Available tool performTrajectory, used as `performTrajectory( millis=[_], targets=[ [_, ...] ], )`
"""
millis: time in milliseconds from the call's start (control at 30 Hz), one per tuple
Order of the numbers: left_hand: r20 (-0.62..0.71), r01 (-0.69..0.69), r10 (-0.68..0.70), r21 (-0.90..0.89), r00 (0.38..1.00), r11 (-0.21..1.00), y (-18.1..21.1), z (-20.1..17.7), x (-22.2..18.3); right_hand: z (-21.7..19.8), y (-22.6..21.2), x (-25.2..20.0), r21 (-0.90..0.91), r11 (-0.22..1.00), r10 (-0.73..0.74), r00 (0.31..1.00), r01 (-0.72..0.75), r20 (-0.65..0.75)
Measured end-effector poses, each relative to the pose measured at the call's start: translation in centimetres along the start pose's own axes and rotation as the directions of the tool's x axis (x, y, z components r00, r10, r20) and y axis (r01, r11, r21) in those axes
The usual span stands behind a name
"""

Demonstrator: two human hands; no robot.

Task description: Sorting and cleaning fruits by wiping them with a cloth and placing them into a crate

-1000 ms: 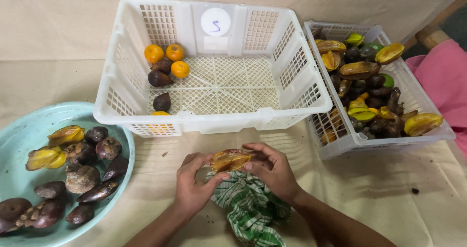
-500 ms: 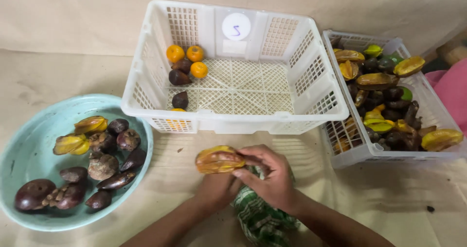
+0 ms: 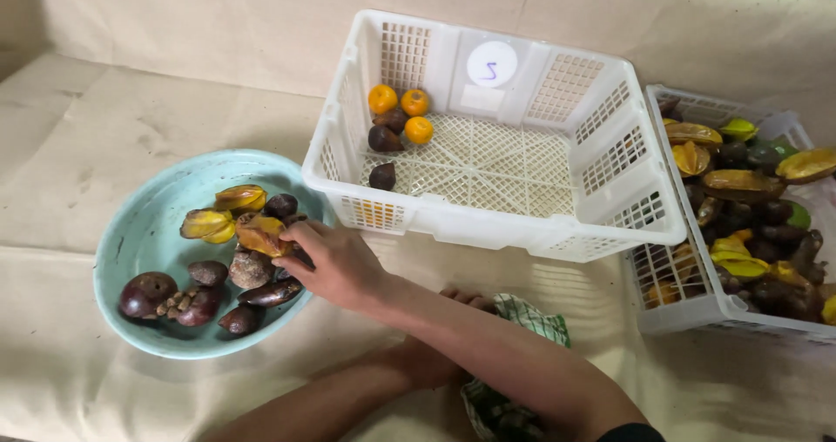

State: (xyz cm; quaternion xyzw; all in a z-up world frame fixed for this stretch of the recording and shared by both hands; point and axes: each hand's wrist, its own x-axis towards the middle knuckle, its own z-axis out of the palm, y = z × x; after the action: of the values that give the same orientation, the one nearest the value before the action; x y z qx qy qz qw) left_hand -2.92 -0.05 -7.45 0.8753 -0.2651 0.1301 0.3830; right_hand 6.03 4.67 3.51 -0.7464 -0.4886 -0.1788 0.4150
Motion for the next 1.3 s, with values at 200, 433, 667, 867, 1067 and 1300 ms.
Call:
performTrajectory(
  millis=[200,433,667,867,1067,1300],
  targets=[
    [0.034,-0.081,0.078,0.082,0.996,0.993,-0.6,-0.8,-0.2,0.1,-0.3,0.3,-0.211,0.976,0.1,0.978,-0.06,0.183],
    [0.082,-0.216,0.208,0.107,0.975,0.97,0.0,-0.6,1.6,-11.5,-3.5,-3.7,-0.169,0.984,0.058,0.998,-0.051,0.038],
    [0.094,-0.325,0.314,0.143,0.945,0.935,1.5,-1.2,5.1,-22.1,-1.5,-15.6,-0.408,0.851,0.456,0.85,-0.329,0.266],
    [0.058,-0.28,0.274,0.224,0.96,0.933,1.4,-0.6,5.0,-21.6,-0.2,-22.1,-0.371,0.861,0.414,0.903,-0.348,0.113],
    [0.057,-0.259,0.253,0.272,0.966,0.927,0.9,-0.5,4.6,-22.8,-1.1,-22.4,-0.354,0.858,0.397,0.918,-0.372,-0.002],
    [0.075,-0.203,0.19,0.24,0.979,0.949,0.4,-0.7,4.7,-35.5,-2.7,-16.6,-0.566,0.743,0.168,0.918,-0.358,-0.36]
  ],
)
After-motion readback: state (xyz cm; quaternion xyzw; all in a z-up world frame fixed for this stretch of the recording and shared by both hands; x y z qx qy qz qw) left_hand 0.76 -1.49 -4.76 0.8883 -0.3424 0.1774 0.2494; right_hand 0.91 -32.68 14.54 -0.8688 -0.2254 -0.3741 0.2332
